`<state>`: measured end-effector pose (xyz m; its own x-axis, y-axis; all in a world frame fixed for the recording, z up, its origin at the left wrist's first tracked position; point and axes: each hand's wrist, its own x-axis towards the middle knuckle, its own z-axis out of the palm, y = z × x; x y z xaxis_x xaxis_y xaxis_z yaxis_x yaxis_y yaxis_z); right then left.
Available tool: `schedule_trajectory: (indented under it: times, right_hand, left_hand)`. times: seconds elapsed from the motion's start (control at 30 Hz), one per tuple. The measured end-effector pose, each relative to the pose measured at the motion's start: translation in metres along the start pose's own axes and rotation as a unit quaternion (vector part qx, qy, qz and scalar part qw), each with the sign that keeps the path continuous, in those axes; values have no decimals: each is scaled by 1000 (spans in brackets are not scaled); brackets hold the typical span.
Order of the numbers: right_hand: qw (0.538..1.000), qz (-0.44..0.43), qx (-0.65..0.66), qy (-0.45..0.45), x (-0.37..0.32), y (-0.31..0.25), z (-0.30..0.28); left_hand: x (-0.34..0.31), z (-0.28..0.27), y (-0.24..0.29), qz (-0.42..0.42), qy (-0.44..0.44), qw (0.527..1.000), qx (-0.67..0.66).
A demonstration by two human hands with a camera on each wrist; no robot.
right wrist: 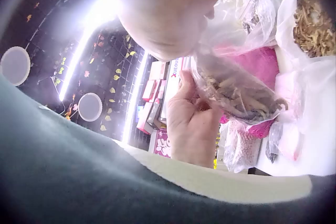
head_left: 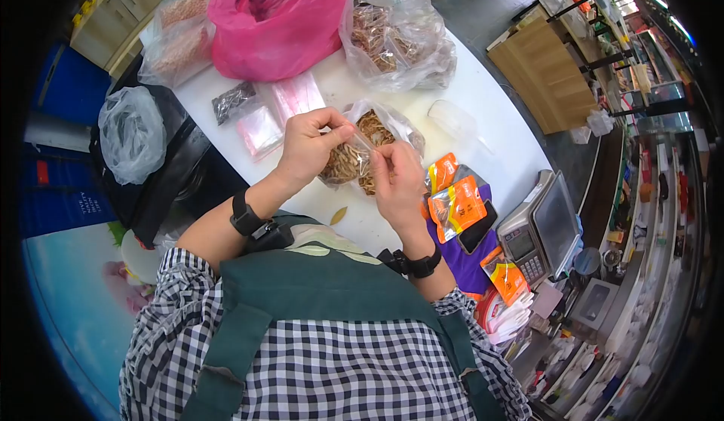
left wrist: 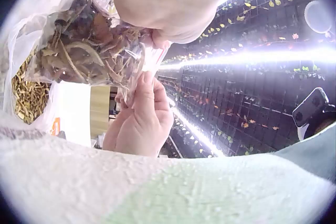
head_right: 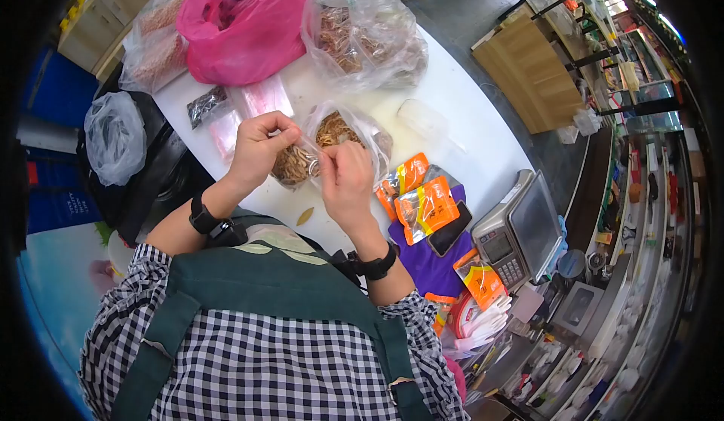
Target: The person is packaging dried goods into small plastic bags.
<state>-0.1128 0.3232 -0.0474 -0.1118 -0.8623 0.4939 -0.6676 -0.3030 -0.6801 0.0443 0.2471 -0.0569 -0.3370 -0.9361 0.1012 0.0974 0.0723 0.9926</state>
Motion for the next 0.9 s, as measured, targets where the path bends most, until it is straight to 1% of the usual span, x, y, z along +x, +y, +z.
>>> schedule_trajectory:
  times: [0.07, 0.13, 0.27, 0.37, 0.47, 0.53, 0.57, 0.63, 0.67, 0.73, 0.77, 0.87, 0.9]
  right_hand:
    - [1000, -3, -9, 0, -5, 4, -4]
    - [999, 48, 7, -6, -9, 6, -8]
    - [998, 56, -2, -9, -14, 13, -12]
    - [999, 45, 0, 0, -14, 15, -14]
    - [998, 63, 8, -10, -15, 18, -16]
    - [995, 77, 62, -3, -16, 21, -17]
    - [995, 76, 62, -4, -18, 27, -15]
    - [967, 153, 200, 43, -18, 33, -13]
    - [967, 151, 200, 43, -18, 36, -11]
    - [946, 172, 261, 91, -6, 22, -9]
    - [946, 169, 261, 92, -1, 18, -8]
    - [980, 118, 157, 19, 8, 11, -4]
    - [987, 98, 126, 7, 10, 9, -3]
  left_hand:
    - [1, -2, -3, -5, 10, 1000, -3]
    - [3, -2, -4, -18, 15, 999, -28]
    - [5, -1, -7, -30, 20, 999, -40]
    - [6, 1, -9, -33, 21, 998, -39]
    - [7, 0, -10, -43, 19, 997, -58]
    - [7, 0, -8, -59, 23, 996, -63]
    - [8, 0, -5, -59, 24, 996, -63]
    - [10, -2, 2, -78, 56, 994, -59]
    - [10, -3, 1, -76, 56, 994, -59]
    - [10, -5, -3, -60, 50, 995, -61]
    - [9, -4, -3, -58, 49, 995, -61]
    - [4, 1, -2, -53, 34, 995, -75]
    - [2, 1, -9, -56, 32, 997, -42]
